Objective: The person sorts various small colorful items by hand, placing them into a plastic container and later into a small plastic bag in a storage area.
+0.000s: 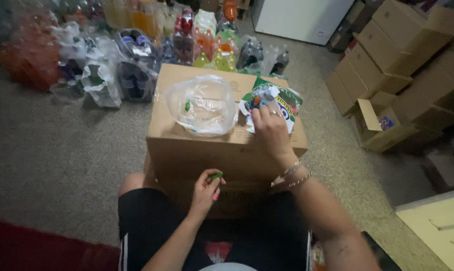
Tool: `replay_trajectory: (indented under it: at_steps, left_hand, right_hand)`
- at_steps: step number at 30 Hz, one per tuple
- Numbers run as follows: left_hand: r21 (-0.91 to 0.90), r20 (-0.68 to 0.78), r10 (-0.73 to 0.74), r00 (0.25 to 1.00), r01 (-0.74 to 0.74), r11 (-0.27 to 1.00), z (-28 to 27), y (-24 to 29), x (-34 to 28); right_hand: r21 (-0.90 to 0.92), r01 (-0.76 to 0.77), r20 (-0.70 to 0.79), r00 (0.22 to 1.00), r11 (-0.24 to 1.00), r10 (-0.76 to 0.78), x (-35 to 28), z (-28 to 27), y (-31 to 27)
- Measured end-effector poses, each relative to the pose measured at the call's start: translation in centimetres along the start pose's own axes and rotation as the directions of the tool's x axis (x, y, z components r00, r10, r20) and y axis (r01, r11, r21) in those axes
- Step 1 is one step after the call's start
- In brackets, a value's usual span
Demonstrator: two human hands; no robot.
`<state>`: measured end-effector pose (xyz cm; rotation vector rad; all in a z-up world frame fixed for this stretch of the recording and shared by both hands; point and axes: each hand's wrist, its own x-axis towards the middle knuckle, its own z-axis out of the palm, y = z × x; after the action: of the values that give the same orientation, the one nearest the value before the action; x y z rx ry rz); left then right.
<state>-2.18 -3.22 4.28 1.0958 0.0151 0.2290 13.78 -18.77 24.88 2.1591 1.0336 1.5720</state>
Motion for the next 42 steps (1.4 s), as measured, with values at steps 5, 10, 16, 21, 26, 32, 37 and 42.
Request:
replay_trajectory:
  at_steps: [5,10,16,21,26,32,37,42]
  left_hand:
    - [0.001,-0.013,-0.007,1.000,0.007,1.000,-1.1,-2.6,1.1]
    - [-0.102,0.025,-0.034,0.999,0.036,0.994,-0.9,-0.3,0.3]
    - [-0.176,0.022,0.005,1.000,-0.001,0.984,-1.3,-1.6,0.9]
    - [-0.080,0.008,-0.070,0.998,0.070,0.994,-0.5,0.7,-0.1]
    - [-0.069,0.023,-0.049,0.999,0.050,0.996,-1.2,-0.7,0.3]
    - [-0.109,0.035,-0.062,0.997,0.066,0.992,-1.5,0.2,0.3]
    - [-0.080,0.067,-0.105,0.992,0.110,0.991,-1.5,-1.1,0.6]
    - [-0.006,-0.006,-0.093,0.996,0.093,0.996,-2.2,-5.4,1.6]
  right_hand:
    - [-0.149,0.203,-0.026,0.978,0.968,-0.209,2.8,1.9,1.2]
    - [0.274,0.176,0.354,0.896,0.946,-0.269,2.7,-1.3,-0.9]
    - [0.142,0.224,0.163,0.955,0.964,-0.246,2.2,-0.2,-0.5]
    - [-0.165,0.225,0.252,0.951,0.960,-0.180,2.3,3.0,1.9]
    - [-0.144,0.264,0.477,0.863,0.954,-0.167,-0.9,8.8,2.1]
    - [-0.089,0.101,0.540,0.841,0.991,-0.037,1.2,-0.4,-0.8]
    - [0.218,-0.071,0.373,0.928,0.973,-0.016,-0.8,-9.5,-6.3]
    - [0.611,-0.498,0.669,0.740,0.616,-0.066,-9.3,-9.1,-11.9]
